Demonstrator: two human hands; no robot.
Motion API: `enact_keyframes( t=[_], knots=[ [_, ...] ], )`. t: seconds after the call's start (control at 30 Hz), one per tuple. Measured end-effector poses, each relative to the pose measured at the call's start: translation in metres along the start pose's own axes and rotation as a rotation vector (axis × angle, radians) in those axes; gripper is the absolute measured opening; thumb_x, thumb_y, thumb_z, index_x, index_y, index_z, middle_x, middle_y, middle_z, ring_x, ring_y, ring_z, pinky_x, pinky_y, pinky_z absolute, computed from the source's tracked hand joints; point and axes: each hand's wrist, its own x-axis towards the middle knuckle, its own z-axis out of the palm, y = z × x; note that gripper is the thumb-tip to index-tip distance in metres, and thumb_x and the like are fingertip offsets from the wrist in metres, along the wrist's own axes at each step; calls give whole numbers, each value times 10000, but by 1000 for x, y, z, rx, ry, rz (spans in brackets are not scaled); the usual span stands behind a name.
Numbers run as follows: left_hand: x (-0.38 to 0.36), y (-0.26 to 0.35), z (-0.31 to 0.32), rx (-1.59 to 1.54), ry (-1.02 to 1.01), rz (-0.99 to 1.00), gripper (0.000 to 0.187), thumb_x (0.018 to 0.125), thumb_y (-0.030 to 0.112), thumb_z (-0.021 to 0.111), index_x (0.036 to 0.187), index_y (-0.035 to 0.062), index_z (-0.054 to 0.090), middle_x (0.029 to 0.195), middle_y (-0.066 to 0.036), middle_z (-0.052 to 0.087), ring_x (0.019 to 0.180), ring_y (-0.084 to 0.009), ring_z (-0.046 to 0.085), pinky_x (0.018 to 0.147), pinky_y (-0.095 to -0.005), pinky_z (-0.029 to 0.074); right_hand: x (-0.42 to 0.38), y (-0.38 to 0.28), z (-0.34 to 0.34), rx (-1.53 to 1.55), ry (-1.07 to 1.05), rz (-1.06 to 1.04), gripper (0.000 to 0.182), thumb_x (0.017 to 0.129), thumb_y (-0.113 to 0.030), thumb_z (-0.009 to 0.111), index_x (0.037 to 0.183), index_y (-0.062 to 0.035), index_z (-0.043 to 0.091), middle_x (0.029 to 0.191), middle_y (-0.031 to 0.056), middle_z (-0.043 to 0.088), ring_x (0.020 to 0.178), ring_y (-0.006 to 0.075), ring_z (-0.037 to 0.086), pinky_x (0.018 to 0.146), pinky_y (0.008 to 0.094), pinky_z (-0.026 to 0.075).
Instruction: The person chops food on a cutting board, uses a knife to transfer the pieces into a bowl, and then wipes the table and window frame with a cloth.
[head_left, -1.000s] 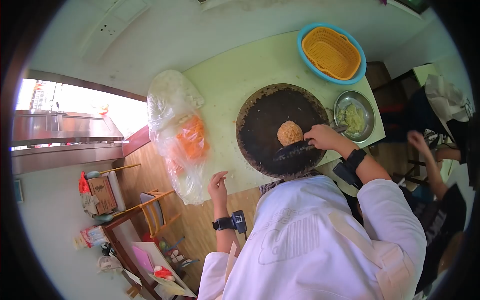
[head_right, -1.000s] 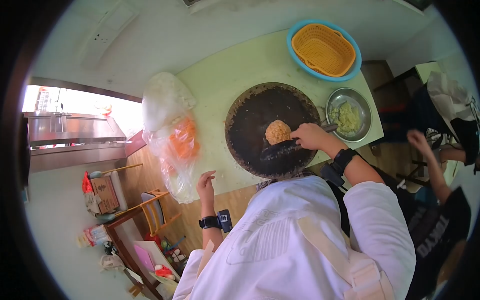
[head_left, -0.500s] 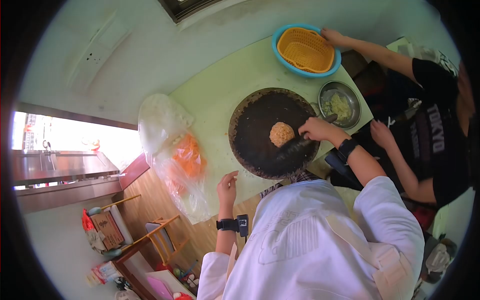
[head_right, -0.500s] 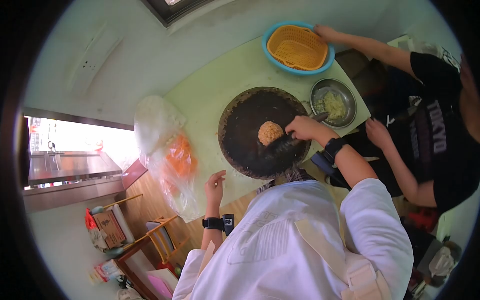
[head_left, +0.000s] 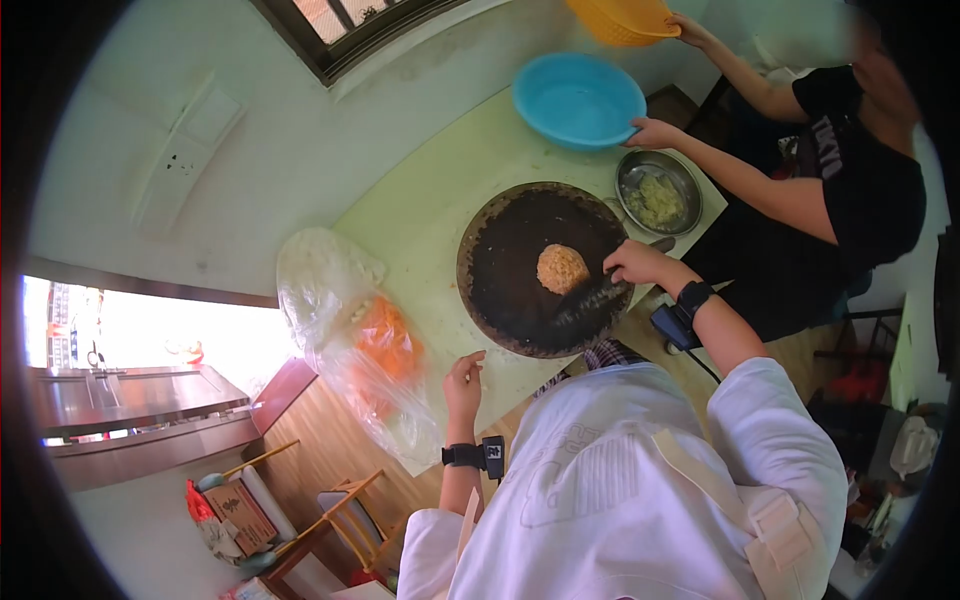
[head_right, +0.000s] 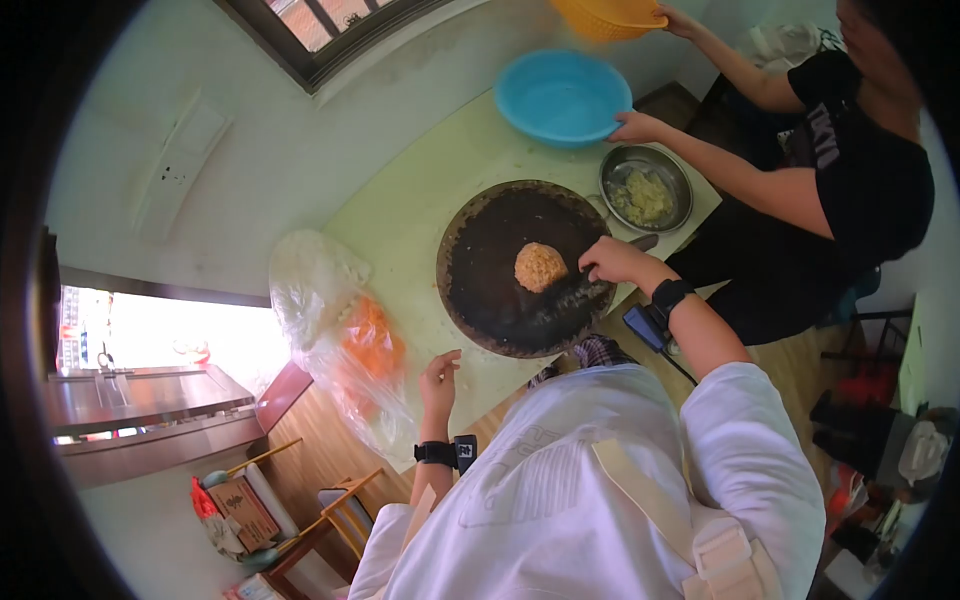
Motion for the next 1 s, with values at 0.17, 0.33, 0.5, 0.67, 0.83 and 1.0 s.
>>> enact_keyframes(
  t=[0.17, 0.33, 0.5, 0.67, 0.83, 1.0],
  knots=[
    [5, -5, -3, 1, -42, 30, 241, 759, -51, 443, 894, 55, 613, 839, -86, 613, 670, -164, 608, 609, -256, 463, -6, -2, -11, 97, 111, 72, 242, 616, -125, 667, 843, -55, 626, 762, 135, 604, 704, 279, 569, 636, 355, 431],
    [12, -8, -4, -2, -93, 68, 247, 757, -49, 443, 903, 56, 612, 830, -83, 614, 667, -165, 607, 616, -259, 467, -35, 2, -4, 190, 155, 61, 226, 659, -106, 653, 845, 6, 593, 692, 123, 602, 641, 217, 571, 604, 310, 428],
    [18, -12, 0, -41, -126, 95, 260, 760, -30, 450, 962, 59, 587, 858, -83, 605, 683, -176, 605, 619, -269, 469, -59, 12, 28, 942, 560, 429, 111, 797, -106, 545, 775, -10, 494, 603, 19, 493, 510, 99, 511, 475, 246, 405],
    [31, -7, 9, 125, -158, 77, 364, 772, 61, 503, 1134, 80, 474, 918, -81, 579, 696, -200, 591, 624, -292, 467, -68, 45, 72, 1085, 757, 557, 81, 812, -96, 511, 800, -17, 497, 588, 34, 491, 434, 100, 473, 393, 243, 380],
    [45, -15, 26, 373, -173, -111, 537, 777, 266, 547, 1223, 56, 333, 964, -92, 540, 758, -235, 566, 696, -362, 442, -62, 35, 84, 1134, 797, 650, 90, 827, -108, 504, 838, -26, 469, 578, 29, 494, 418, 101, 462, 379, 241, 372],
    [52, -11, 33, 419, -196, -179, 609, 753, 319, 572, 1232, 40, 321, 961, -103, 529, 795, -249, 554, 709, -368, 434, -49, 35, 91, 1089, 771, 692, 158, 830, -126, 507, 918, -10, 446, 574, 47, 497, 419, 118, 483, 377, 255, 388]
  ],
)
